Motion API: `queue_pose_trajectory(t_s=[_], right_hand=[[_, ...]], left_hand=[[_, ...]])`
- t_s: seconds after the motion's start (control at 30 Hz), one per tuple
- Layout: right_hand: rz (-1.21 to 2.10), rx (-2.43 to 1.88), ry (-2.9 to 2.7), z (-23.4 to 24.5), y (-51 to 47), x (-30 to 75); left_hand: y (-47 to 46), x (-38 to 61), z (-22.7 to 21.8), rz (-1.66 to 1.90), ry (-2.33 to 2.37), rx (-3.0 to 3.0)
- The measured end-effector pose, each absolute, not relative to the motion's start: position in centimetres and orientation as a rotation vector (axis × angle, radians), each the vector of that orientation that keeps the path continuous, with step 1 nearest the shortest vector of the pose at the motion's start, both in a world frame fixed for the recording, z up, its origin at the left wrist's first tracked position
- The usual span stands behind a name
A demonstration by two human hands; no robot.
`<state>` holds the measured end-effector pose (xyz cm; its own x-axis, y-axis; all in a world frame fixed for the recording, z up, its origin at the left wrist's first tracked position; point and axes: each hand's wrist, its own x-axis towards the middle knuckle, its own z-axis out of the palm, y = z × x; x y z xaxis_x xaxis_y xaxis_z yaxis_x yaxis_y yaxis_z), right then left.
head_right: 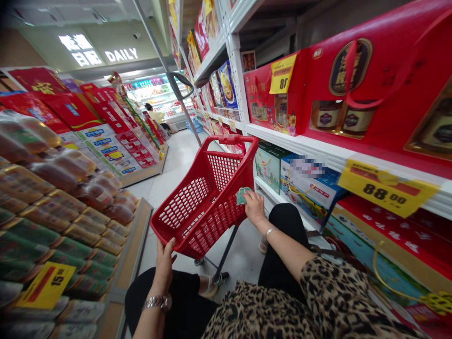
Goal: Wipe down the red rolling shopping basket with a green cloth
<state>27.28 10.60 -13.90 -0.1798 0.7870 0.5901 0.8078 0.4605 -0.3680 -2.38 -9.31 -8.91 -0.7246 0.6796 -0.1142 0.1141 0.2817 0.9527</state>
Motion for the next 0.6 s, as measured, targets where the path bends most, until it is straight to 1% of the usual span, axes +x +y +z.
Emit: queue_pose_trajectory(t_s=[0.1, 0.2, 0.6], right_hand=[[-0.026, -1.347, -1.871, -12.3, 10.9, 26.6], [-0.006, -1.220, -1.883, -11.5, 10.0, 25.1], [-0.083, -0.728, -2.042, -11.0, 2.5, 20.1]], left_hand=[[-9.3, -2.0, -8.8, 1.487, 2.027, 0.714], [-9.3, -1.7, -8.7, 1.509, 2.025, 0.687], [-9.3, -1.6, -8.8, 1.556, 1.991, 0.677]])
